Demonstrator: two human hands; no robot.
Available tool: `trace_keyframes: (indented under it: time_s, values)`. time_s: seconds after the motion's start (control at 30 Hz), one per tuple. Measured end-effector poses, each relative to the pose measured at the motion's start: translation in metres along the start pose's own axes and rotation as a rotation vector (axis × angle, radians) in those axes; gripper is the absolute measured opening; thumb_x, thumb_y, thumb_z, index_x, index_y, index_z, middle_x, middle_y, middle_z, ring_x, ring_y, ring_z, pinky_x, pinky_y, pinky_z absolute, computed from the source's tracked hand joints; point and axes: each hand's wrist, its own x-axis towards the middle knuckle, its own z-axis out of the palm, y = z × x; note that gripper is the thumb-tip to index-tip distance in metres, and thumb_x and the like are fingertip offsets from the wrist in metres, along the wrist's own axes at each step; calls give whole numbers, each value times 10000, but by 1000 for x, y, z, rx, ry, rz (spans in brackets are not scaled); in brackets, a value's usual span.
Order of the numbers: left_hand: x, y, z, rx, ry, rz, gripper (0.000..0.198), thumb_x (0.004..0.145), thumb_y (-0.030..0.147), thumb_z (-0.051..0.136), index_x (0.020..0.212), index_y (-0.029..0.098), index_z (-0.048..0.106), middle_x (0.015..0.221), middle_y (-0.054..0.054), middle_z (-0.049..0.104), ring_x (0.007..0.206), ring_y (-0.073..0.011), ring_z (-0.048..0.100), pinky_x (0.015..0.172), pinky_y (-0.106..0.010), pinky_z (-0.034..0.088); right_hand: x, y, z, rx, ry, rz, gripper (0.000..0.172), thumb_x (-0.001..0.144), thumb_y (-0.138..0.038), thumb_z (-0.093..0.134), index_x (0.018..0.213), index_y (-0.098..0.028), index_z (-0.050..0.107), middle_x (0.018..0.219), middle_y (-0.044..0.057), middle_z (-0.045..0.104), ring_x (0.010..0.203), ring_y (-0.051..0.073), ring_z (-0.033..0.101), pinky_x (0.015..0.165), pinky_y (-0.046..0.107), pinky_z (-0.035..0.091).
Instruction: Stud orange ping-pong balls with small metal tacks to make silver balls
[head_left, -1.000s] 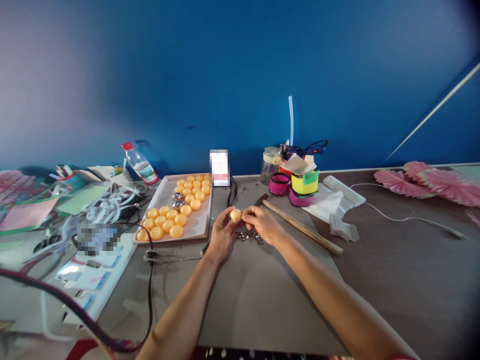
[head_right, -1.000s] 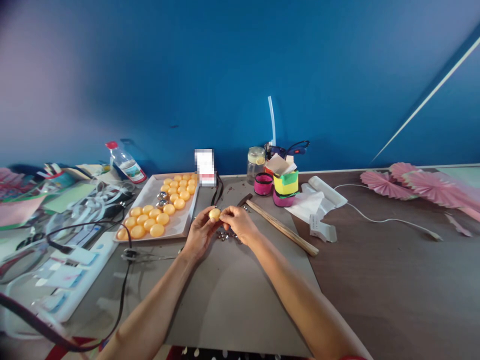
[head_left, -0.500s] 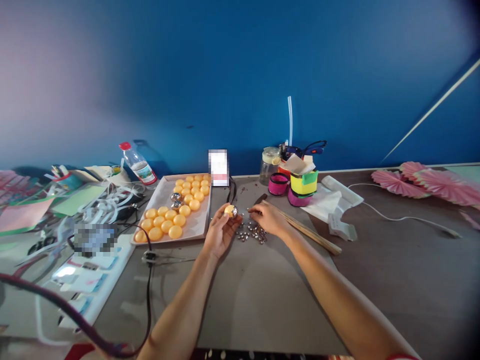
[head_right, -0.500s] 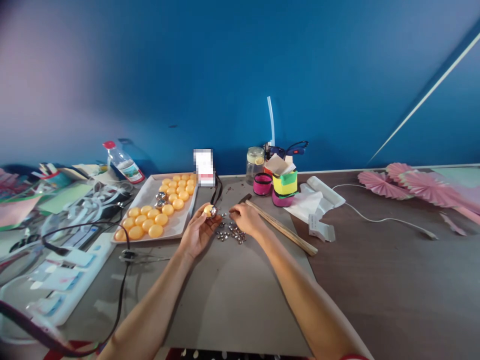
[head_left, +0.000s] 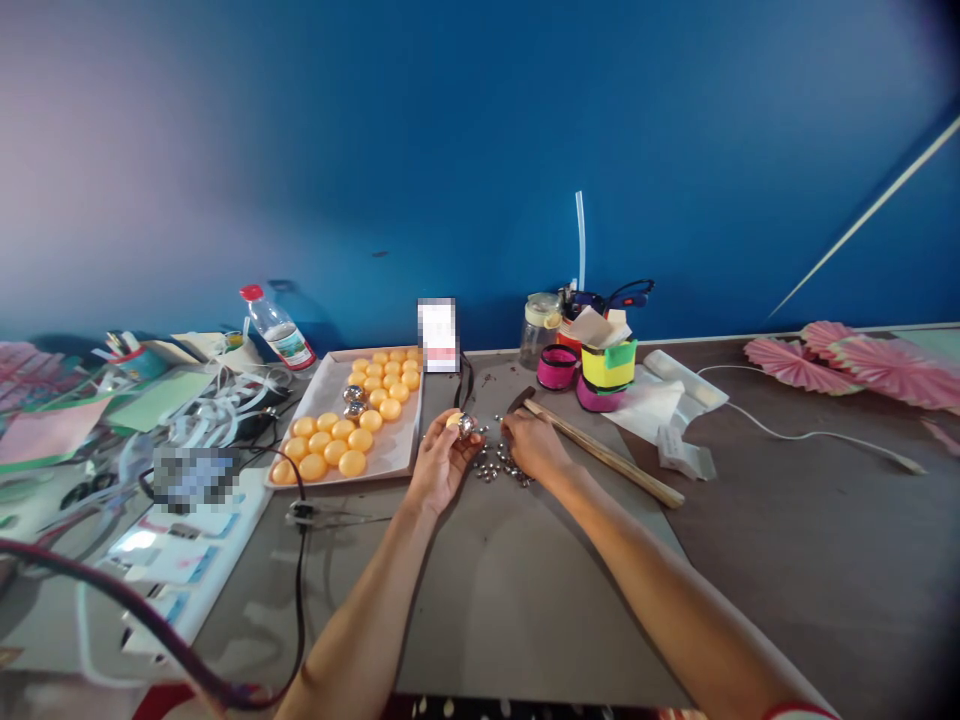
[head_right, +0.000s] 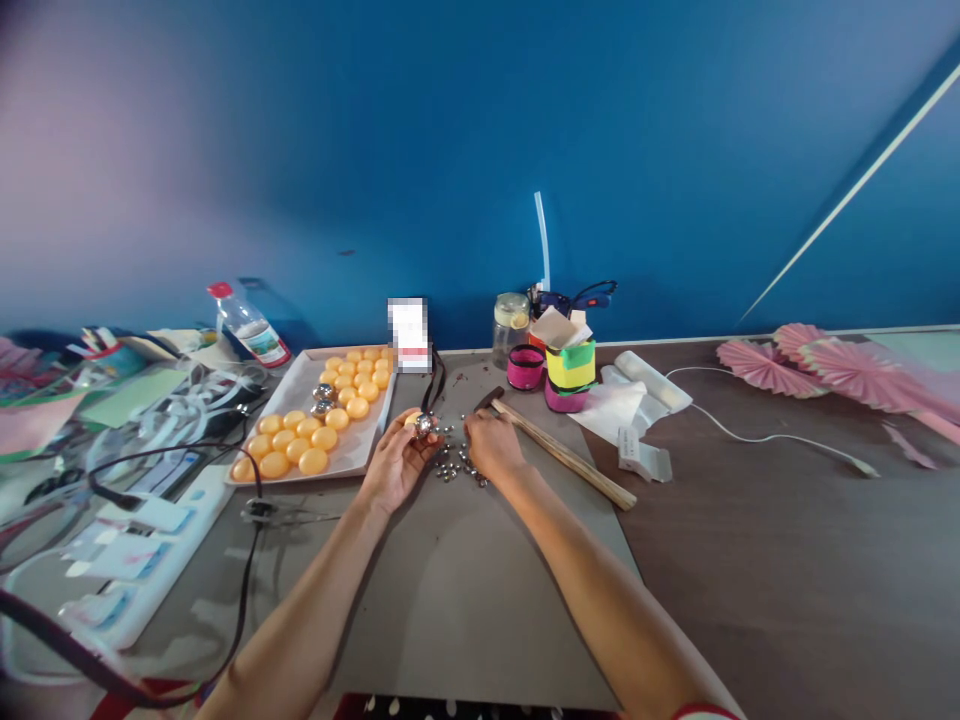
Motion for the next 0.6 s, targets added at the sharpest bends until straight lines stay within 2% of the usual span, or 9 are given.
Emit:
trace_keyframes:
  time_s: [0.1, 0.3, 0.37, 0.47, 0.53, 0.6]
  values:
    - [0, -1, -1, 5, 8, -1, 330, 718, 266, 704, 1009, 185, 570, 857, -34, 669, 688, -118, 628, 741, -288, 499, 0, 2, 5, 107, 142, -60, 215, 850, -128, 428, 926, -167, 625, 912, 81, 642, 879, 181, 576, 819, 289, 351]
    - [-1, 0, -1, -3, 13, -11, 333, 709, 252, 708, 1005, 187, 570, 878, -34, 669, 726, -135, 636, 791, -318, 491, 2, 5, 12, 423, 291, -100, 210, 852, -164, 405, 882, -176, 612, 856, 71, 599, 813, 172, 552, 742, 275, 399]
    - [-1, 0, -1, -10, 8, -14, 332, 711, 247, 706, 1007, 189, 568, 880, -32, 668, 731, -137, 638, 793, -319, 490, 4, 5, 12, 575, 301, -30, 182, 831, -184, 427, 850, -185, 609, 765, 44, 592, 775, 169, 546, 739, 287, 402]
    - [-1, 0, -1, -22, -10, -19, 326, 718, 235, 701, 1010, 193, 564, 888, -26, 664, 731, -133, 638, 791, -314, 488, 8, 5, 11, 970, 242, 191, 120, 757, -250, 531, 831, -187, 602, 629, -12, 566, 647, 142, 523, 672, 285, 399]
    - [-1, 0, -1, -28, -16, -21, 327, 717, 230, 702, 1011, 194, 564, 886, -21, 660, 730, -130, 637, 793, -313, 487, 10, 5, 11, 1272, 203, 315, 189, 663, -299, 636, 804, -175, 613, 619, -26, 564, 582, 113, 490, 613, 268, 384]
    - [-1, 0, -1, -34, -22, -22, 335, 715, 227, 705, 1017, 195, 564, 882, -20, 659, 732, -131, 637, 799, -316, 486, 12, 5, 11, 1501, 163, 376, 252, 568, -318, 719, 745, -161, 634, 628, -18, 572, 557, 93, 466, 570, 254, 368]
